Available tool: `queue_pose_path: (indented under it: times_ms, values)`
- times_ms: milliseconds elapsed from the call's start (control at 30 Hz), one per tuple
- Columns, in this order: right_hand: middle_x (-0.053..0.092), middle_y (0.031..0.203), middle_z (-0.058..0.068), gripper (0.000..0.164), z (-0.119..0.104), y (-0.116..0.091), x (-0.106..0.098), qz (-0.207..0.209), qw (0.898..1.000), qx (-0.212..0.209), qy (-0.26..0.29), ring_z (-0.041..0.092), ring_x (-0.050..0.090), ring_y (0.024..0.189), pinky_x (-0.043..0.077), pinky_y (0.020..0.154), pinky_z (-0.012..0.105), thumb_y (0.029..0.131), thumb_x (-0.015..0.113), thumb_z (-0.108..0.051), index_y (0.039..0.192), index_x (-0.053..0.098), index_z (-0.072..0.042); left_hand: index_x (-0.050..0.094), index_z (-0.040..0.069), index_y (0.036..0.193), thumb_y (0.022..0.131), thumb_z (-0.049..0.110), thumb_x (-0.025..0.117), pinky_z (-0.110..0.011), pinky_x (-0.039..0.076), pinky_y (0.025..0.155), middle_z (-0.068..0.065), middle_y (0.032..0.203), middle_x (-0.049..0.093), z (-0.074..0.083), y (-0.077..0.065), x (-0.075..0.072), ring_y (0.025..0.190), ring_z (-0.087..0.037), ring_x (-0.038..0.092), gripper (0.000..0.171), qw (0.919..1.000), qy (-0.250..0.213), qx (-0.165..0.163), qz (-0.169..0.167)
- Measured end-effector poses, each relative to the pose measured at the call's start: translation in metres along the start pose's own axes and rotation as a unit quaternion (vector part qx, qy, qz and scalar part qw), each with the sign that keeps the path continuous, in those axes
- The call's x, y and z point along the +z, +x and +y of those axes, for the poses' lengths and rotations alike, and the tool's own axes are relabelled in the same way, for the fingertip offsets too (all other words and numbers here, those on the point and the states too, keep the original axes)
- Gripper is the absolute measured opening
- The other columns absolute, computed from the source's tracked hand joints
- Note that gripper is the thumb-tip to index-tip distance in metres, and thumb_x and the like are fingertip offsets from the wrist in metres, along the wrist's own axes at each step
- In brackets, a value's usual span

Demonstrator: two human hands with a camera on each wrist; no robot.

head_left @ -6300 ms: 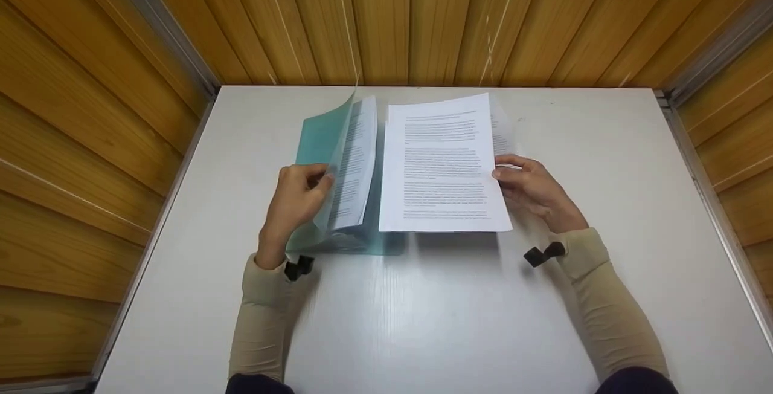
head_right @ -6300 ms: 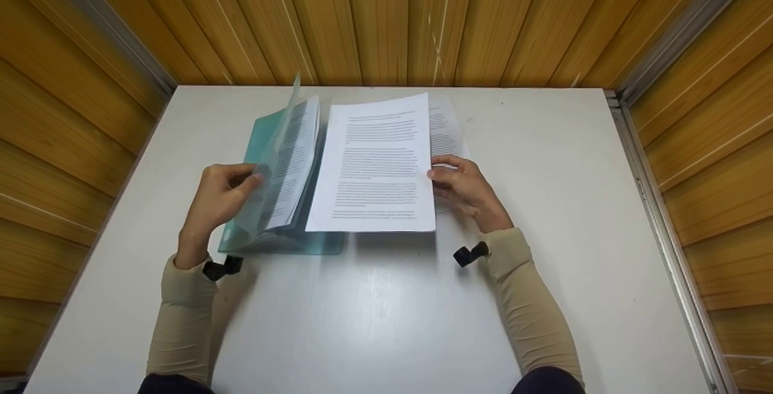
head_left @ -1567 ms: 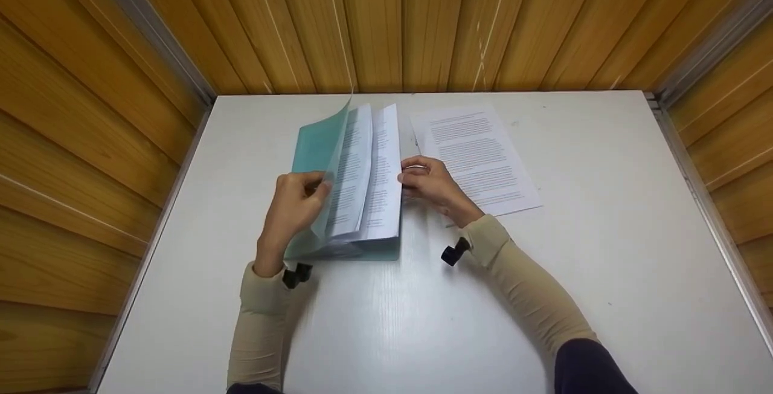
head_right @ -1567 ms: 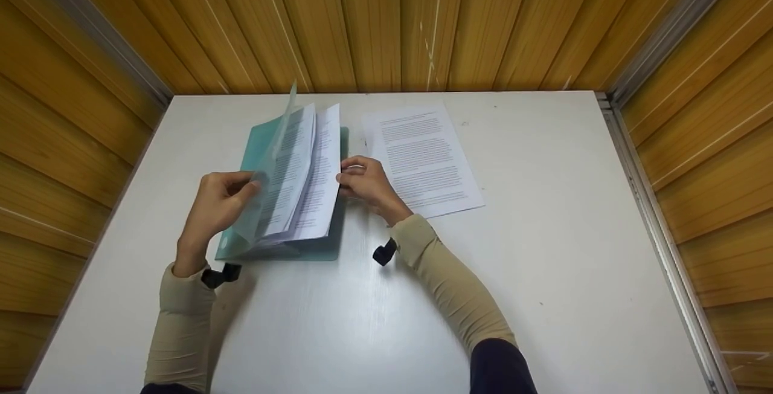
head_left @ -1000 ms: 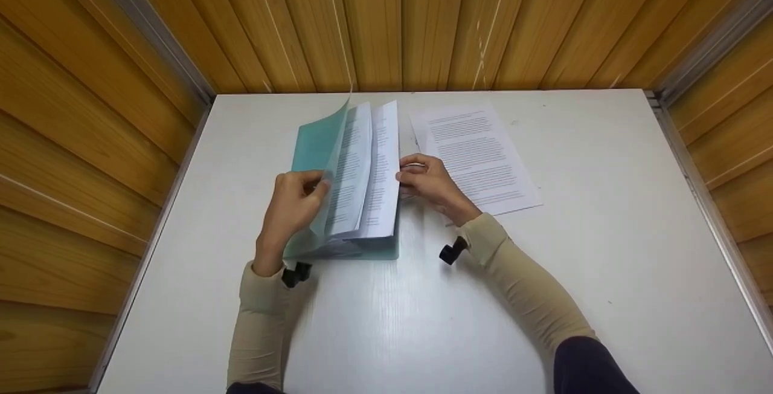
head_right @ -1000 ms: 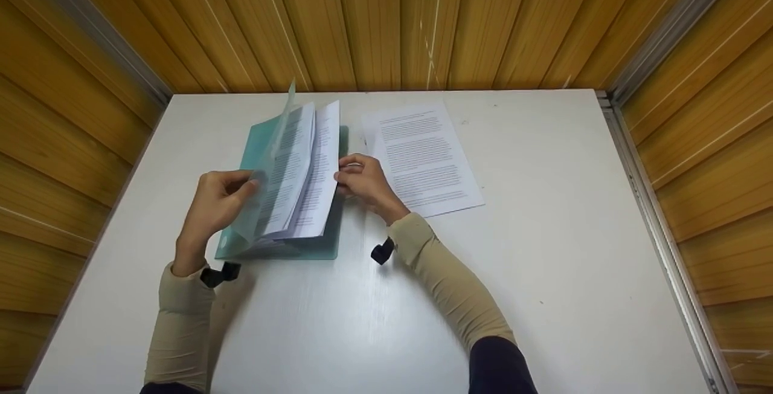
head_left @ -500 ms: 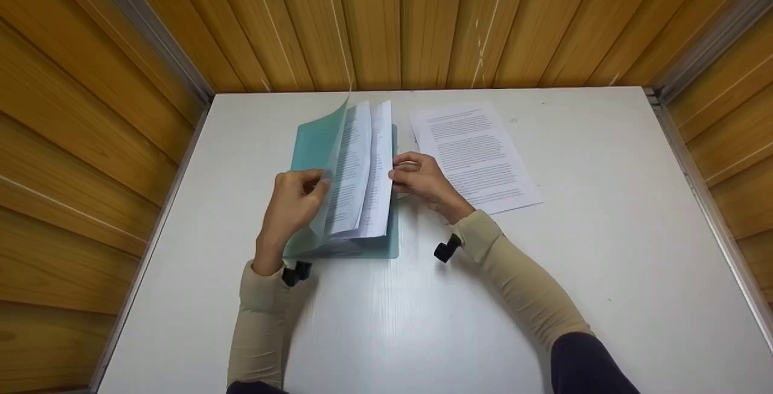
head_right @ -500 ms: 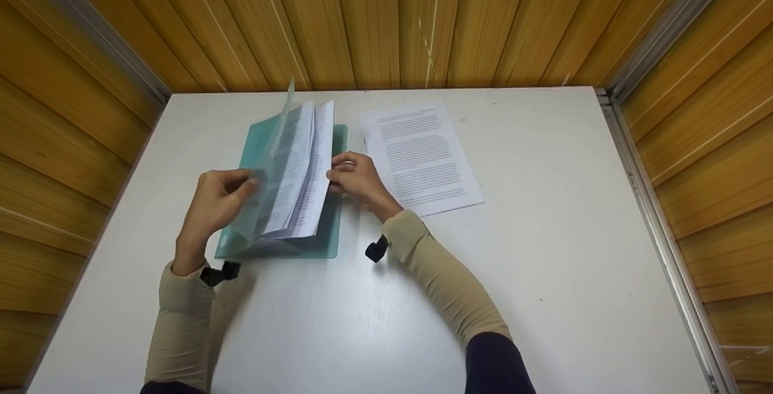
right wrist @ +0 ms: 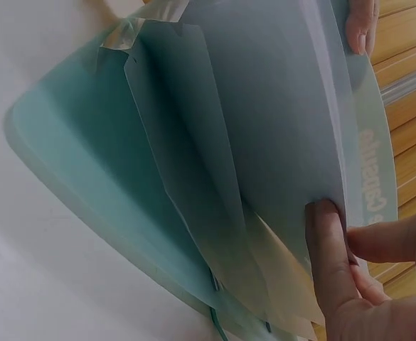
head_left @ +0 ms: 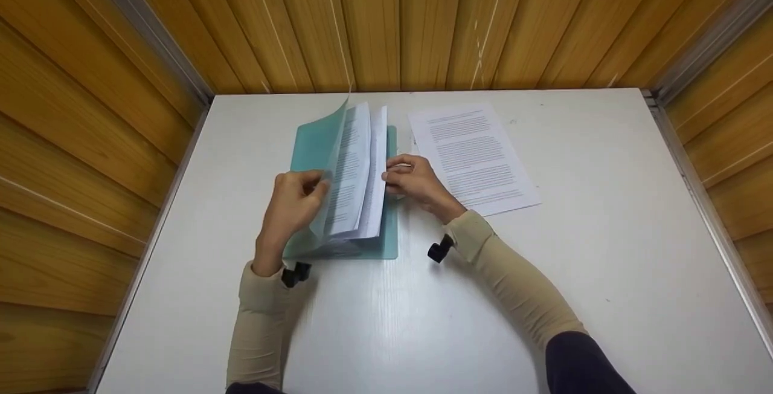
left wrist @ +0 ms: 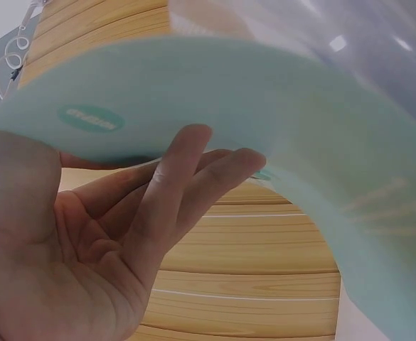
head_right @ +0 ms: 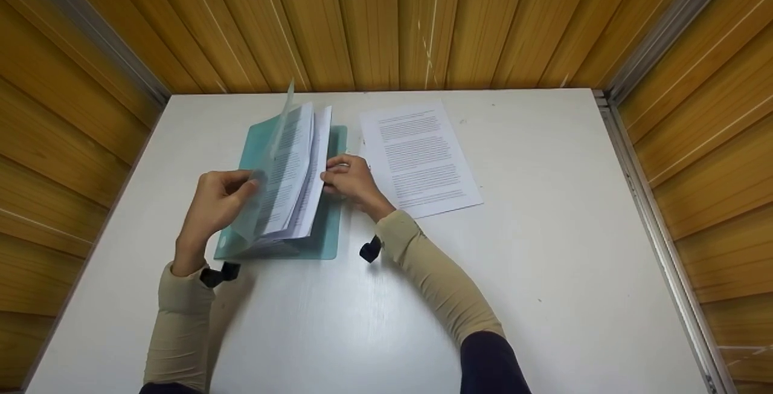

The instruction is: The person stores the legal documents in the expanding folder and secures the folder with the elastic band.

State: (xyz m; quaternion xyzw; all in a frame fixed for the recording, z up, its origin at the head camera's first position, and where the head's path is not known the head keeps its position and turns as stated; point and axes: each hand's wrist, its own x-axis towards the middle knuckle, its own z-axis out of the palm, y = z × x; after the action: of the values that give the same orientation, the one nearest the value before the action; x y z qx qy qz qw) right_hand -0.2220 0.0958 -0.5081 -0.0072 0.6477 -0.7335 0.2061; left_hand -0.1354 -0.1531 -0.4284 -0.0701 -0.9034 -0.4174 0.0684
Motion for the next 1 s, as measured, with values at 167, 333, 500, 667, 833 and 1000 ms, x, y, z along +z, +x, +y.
queue_pose_path:
  times_ms: [167, 333, 500, 667, 833, 1000]
  values:
    - [0.078, 0.099, 0.008, 0.023, -0.005, -0.002, 0.001, 0.007, 1.000, -0.005, -0.028, 0.014, 0.075, 0.083, 0.064, 0.083, 0.037, 0.095, 0.074, 0.000, 0.117, 0.067, 0.003, 0.076, -0.007, 0.124, 0.099, 0.006, 0.062, -0.030, 0.050, 0.065, -0.020, 0.109, 0.079, 0.005, -0.001, -0.001, 0.077, -0.024, 0.065, 0.031, 1.0000, -0.001, -0.005, -0.002]
    - [0.078, 0.095, 0.009, 0.019, -0.009, -0.004, 0.003, 0.014, 0.999, -0.002, -0.047, 0.014, 0.075, 0.079, 0.064, 0.084, 0.040, 0.093, 0.076, 0.002, 0.111, 0.069, 0.004, 0.076, -0.007, 0.123, 0.099, 0.006, 0.062, -0.028, 0.047, 0.060, -0.019, 0.105, 0.079, 0.011, -0.002, -0.004, 0.073, -0.023, 0.063, 0.031, 1.0000, -0.002, -0.006, 0.000]
    - [0.078, 0.092, 0.009, 0.019, -0.013, -0.004, 0.004, 0.019, 0.998, 0.008, -0.059, 0.015, 0.076, 0.076, 0.064, 0.084, 0.043, 0.090, 0.077, 0.002, 0.108, 0.071, 0.005, 0.078, -0.007, 0.119, 0.099, 0.005, 0.061, -0.025, 0.042, 0.054, -0.017, 0.094, 0.080, 0.016, -0.001, -0.004, 0.065, -0.020, 0.059, 0.029, 1.0000, 0.004, 0.000, 0.002]
    - [0.079, 0.092, 0.011, 0.019, -0.015, -0.003, 0.007, 0.028, 0.996, 0.008, -0.080, 0.016, 0.076, 0.075, 0.064, 0.083, 0.042, 0.089, 0.079, 0.002, 0.106, 0.072, 0.006, 0.078, -0.007, 0.118, 0.099, 0.005, 0.061, -0.025, 0.041, 0.054, -0.017, 0.094, 0.080, 0.016, -0.001, -0.004, 0.064, -0.019, 0.059, 0.028, 1.0000, 0.004, 0.002, 0.004]
    - [0.081, 0.096, 0.014, 0.020, -0.016, -0.003, 0.011, 0.033, 0.994, 0.003, -0.102, 0.026, 0.079, 0.084, 0.064, 0.086, 0.046, 0.088, 0.081, 0.001, 0.107, 0.073, 0.005, 0.077, -0.008, 0.120, 0.099, 0.005, 0.062, -0.025, 0.043, 0.056, -0.018, 0.098, 0.080, 0.017, -0.002, -0.003, 0.067, -0.020, 0.060, 0.029, 1.0000, 0.004, 0.000, 0.003]
    - [0.081, 0.098, 0.018, 0.022, -0.016, -0.002, 0.014, 0.025, 0.993, -0.012, -0.114, 0.033, 0.080, 0.090, 0.063, 0.085, 0.047, 0.088, 0.080, 0.002, 0.109, 0.073, 0.008, 0.078, -0.007, 0.119, 0.099, 0.006, 0.062, -0.026, 0.043, 0.056, -0.017, 0.099, 0.080, 0.017, -0.002, -0.003, 0.068, -0.020, 0.060, 0.029, 1.0000, 0.002, -0.001, 0.004]
